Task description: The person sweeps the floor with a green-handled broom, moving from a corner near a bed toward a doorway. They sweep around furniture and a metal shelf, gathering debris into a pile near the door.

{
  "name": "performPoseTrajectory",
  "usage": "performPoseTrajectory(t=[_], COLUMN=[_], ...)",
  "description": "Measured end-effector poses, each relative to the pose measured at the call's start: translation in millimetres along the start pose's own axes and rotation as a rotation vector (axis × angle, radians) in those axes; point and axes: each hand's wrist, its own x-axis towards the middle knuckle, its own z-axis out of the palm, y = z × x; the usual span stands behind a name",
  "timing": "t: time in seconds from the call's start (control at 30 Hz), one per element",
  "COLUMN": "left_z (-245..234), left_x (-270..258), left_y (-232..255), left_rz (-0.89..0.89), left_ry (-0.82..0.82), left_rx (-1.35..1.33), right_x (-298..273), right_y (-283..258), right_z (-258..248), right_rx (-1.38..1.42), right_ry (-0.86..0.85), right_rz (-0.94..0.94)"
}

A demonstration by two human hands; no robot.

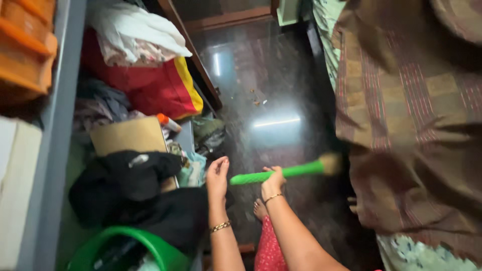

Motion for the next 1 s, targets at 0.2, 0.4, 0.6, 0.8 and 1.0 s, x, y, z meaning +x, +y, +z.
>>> performPoseTrajectory(t=[0.2, 0.4, 0.6, 0.8, 1.0], left_z=[-9, 67, 157, 223, 255], left_x=[88, 161, 226, 285, 312], left_y=[-4, -64, -161, -294, -393], left_rz=[-0.069, 0.2, 0.257, 0.373, 0.397], left_ry=[-0.007, -0.162, -0.413, -0.467, -0.518], left_rx=[0.197, 0.558, 0.638, 0.702, 0.752], right_x=[72, 244, 477, 674, 777], right_y=[-10, -26, -15, -38, -92], right_z=[35, -16, -59, -90, -58], right_rx=[0.358, 0.443, 0.463, 0.381, 0.091], right_ry=[0.23, 0.219, 0.154, 0.025, -0.117], right_rz=[-0.045, 0.008, -0.038, -0.178, -0.28])
